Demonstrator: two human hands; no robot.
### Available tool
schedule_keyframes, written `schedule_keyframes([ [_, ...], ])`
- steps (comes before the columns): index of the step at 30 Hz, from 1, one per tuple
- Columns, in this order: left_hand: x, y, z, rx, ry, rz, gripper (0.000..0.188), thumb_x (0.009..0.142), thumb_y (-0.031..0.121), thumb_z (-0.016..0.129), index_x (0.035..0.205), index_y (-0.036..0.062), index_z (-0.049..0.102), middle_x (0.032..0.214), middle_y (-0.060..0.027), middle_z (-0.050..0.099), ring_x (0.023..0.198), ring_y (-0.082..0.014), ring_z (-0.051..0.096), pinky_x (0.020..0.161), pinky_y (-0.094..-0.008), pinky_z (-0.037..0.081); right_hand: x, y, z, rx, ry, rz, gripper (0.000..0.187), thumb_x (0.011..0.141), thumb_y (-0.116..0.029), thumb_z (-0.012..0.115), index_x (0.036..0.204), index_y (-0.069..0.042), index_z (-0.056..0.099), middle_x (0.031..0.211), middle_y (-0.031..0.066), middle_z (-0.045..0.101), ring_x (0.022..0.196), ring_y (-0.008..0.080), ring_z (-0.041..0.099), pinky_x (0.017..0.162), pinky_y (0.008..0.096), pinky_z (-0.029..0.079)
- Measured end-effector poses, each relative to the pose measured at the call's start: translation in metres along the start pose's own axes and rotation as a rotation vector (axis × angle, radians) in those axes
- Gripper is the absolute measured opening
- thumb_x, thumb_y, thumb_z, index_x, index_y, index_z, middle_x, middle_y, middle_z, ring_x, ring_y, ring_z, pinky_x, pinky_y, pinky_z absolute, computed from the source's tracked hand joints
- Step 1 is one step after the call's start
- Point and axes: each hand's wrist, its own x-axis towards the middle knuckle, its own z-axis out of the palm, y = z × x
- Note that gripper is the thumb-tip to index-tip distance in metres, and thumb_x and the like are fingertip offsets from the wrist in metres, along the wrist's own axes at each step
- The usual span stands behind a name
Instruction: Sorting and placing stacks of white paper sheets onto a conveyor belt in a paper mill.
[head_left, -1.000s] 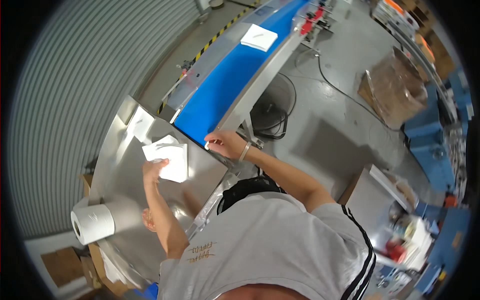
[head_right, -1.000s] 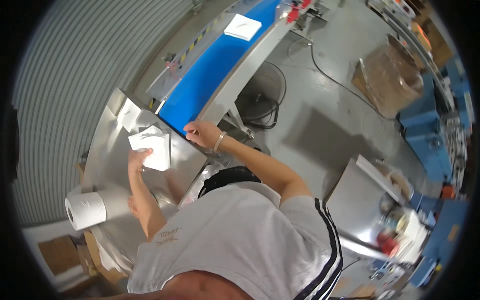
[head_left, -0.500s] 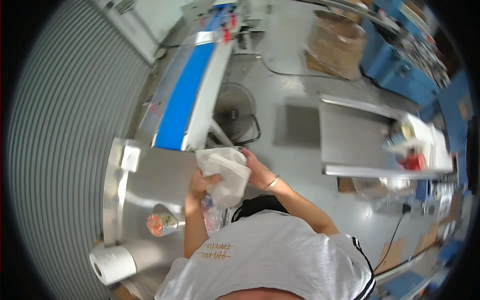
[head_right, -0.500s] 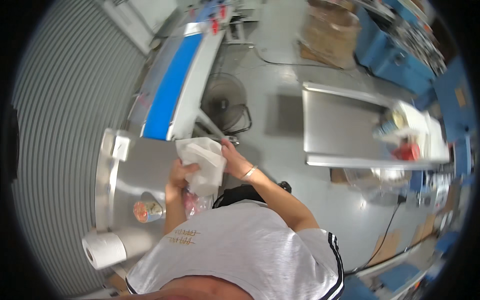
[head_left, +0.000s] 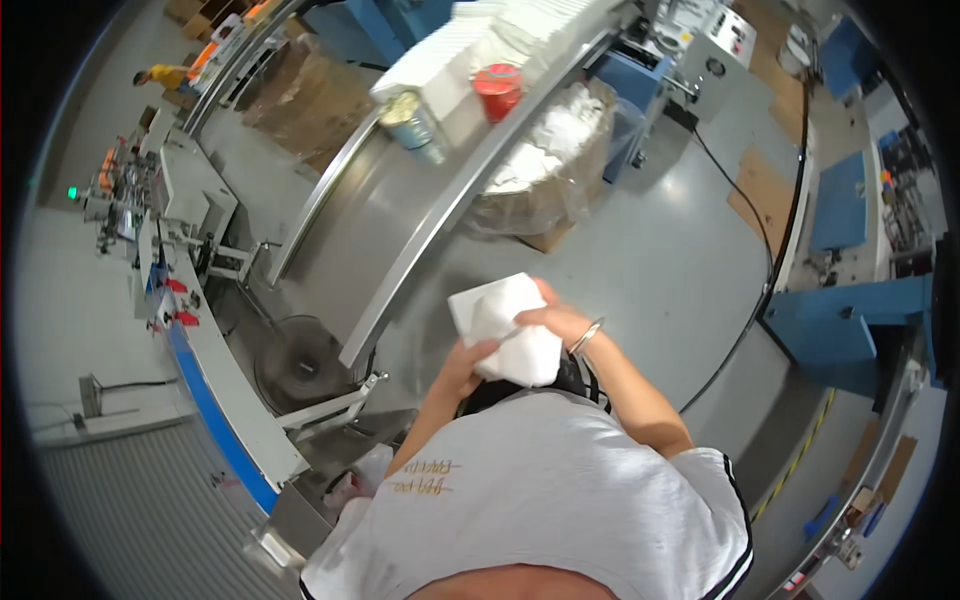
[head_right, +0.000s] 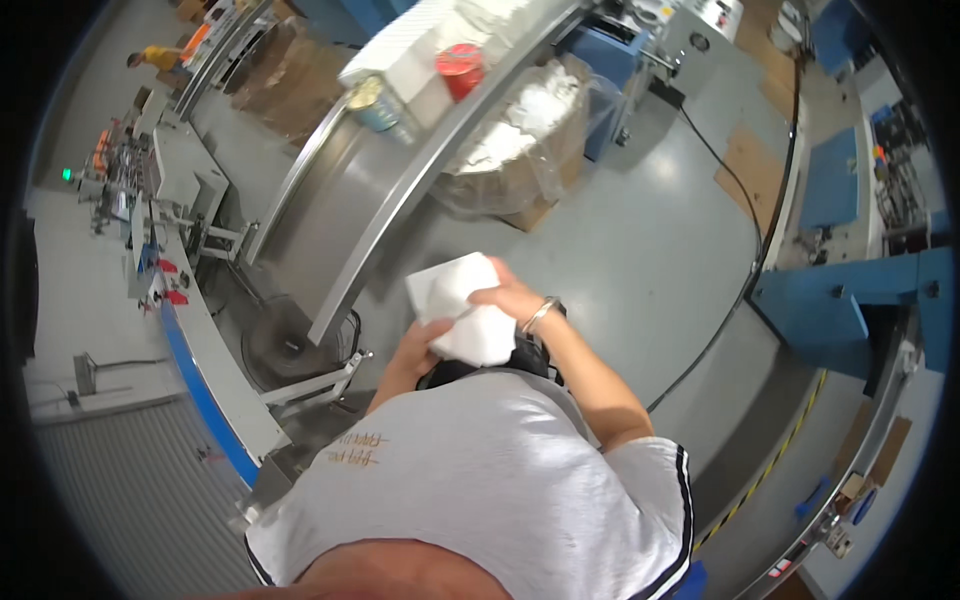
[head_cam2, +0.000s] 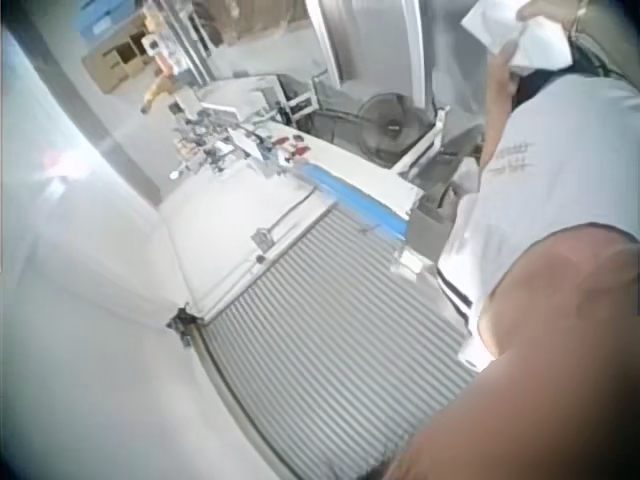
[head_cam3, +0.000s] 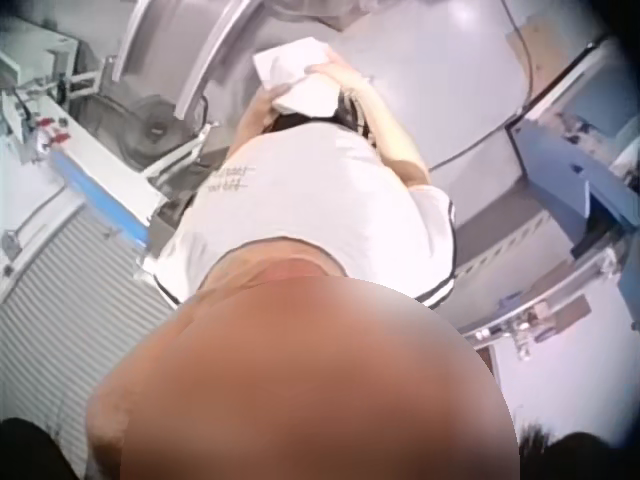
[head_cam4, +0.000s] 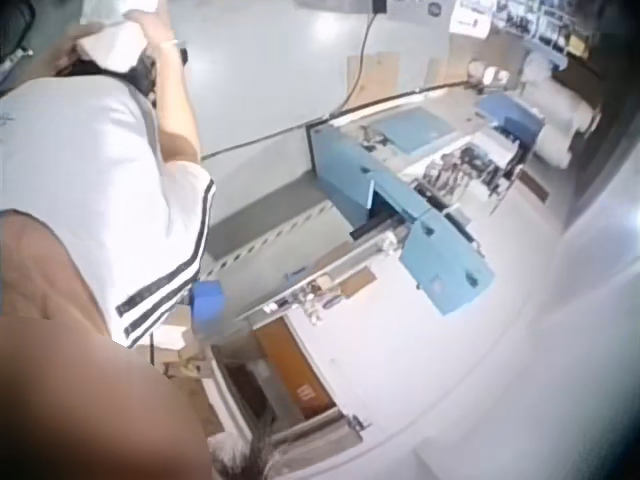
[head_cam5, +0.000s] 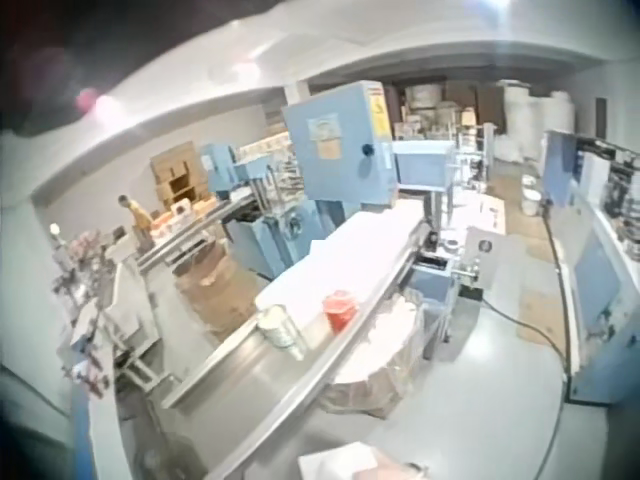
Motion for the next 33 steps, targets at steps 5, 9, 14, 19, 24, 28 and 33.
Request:
schedule_keyframes([
  [5, 0.162, 0.015, 0.057, -0.066, 0.11, -0.016, 0.048, 0.082, 0.016, 0.064, 0.126, 0.0062, 0.047, 0.114, -0.0089, 0.059, 0.105, -0.0255, 0.058, 0.09, -0.0427, 0.049, -0.033, 0.0, -0.11, 0.363, 0.517, -0.096, 0.066, 0.086, -0.033, 0.065, 0.139, -0.014, 0.03, 0.124, 0.0058, 0.049, 0.107, 0.0151, 0.05, 0.083, 0.0299, 0.047],
  [9, 0.303, 0.064, 0.055, -0.24, 0.055, 0.126, 0.04, 0.088, 0.025, 0.057, 0.123, 0.0077, 0.051, 0.115, -0.0117, 0.06, 0.107, -0.0285, 0.058, 0.094, -0.0449, 0.046, -0.082, 0.027, -0.163, 0.34, 0.694, -0.045, 0.049, 0.089, -0.032, 0.061, 0.13, -0.011, 0.044, 0.12, 0.0076, 0.054, 0.1, 0.016, 0.055, 0.079, 0.0306, 0.048],
  [14, 0.438, 0.12, 0.034, -0.287, -0.207, 0.321, 0.054, 0.091, 0.036, 0.049, 0.131, 0.0, 0.041, 0.131, -0.0179, 0.05, 0.121, -0.0327, 0.049, 0.094, -0.0474, 0.045, -0.117, 0.075, -0.2, 0.351, 0.794, 0.123, 0.034, 0.089, -0.026, 0.063, 0.118, -0.011, 0.052, 0.103, 0.0044, 0.061, 0.083, 0.0119, 0.059, 0.069, 0.0272, 0.048],
  [19, 0.468, 0.073, 0.042, 0.25, 0.552, 0.131, 0.046, 0.084, 0.035, 0.062, 0.116, 0.0025, 0.056, 0.09, -0.0071, 0.064, 0.075, -0.0158, 0.061, 0.068, -0.0243, 0.05, -0.086, 0.076, -0.227, 0.296, 0.803, 0.236, 0.027, 0.088, -0.024, 0.063, 0.109, -0.011, 0.055, 0.096, 0.0036, 0.062, 0.078, 0.0115, 0.058, 0.063, 0.0251, 0.049],
  [24, 0.314, 0.101, 0.187, 0.685, 0.118, 0.524, 0.015, 0.087, 0.015, 0.059, 0.094, 0.0021, 0.062, 0.073, -0.0045, 0.061, 0.065, -0.0136, 0.058, 0.062, -0.0269, 0.048, 0.025, -0.037, -0.252, -0.084, 0.652, 0.014, 0.023, 0.088, -0.024, 0.063, 0.104, -0.007, 0.059, 0.083, 0.0012, 0.06, 0.07, 0.0088, 0.055, 0.059, 0.024, 0.045],
  [28, 0.267, 0.184, 0.2, 1.295, 0.721, 1.353, 0.041, 0.075, 0.014, 0.069, 0.112, 0.0024, 0.056, 0.108, -0.0156, 0.057, 0.102, -0.0324, 0.052, 0.09, -0.0393, 0.041, 0.117, -0.153, -0.246, -0.508, 0.612, -0.475, 0.021, 0.085, -0.015, 0.063, 0.103, -0.005, 0.06, 0.083, 0.0058, 0.061, 0.077, 0.0143, 0.058, 0.07, 0.0287, 0.048],
  [33, 0.304, 0.226, 0.156, 1.267, 0.926, 1.169, 0.063, 0.066, 0.019, 0.074, 0.121, 0.0011, 0.048, 0.123, -0.0204, 0.048, 0.114, -0.0396, 0.044, 0.097, -0.0457, 0.037, 0.19, -0.261, -0.188, -1.035, 0.165, -0.778, 0.02, 0.083, -0.013, 0.06, 0.103, -0.01, 0.064, 0.092, 0.0104, 0.066, 0.081, 0.0275, 0.064, 0.067, 0.034, 0.051],
])
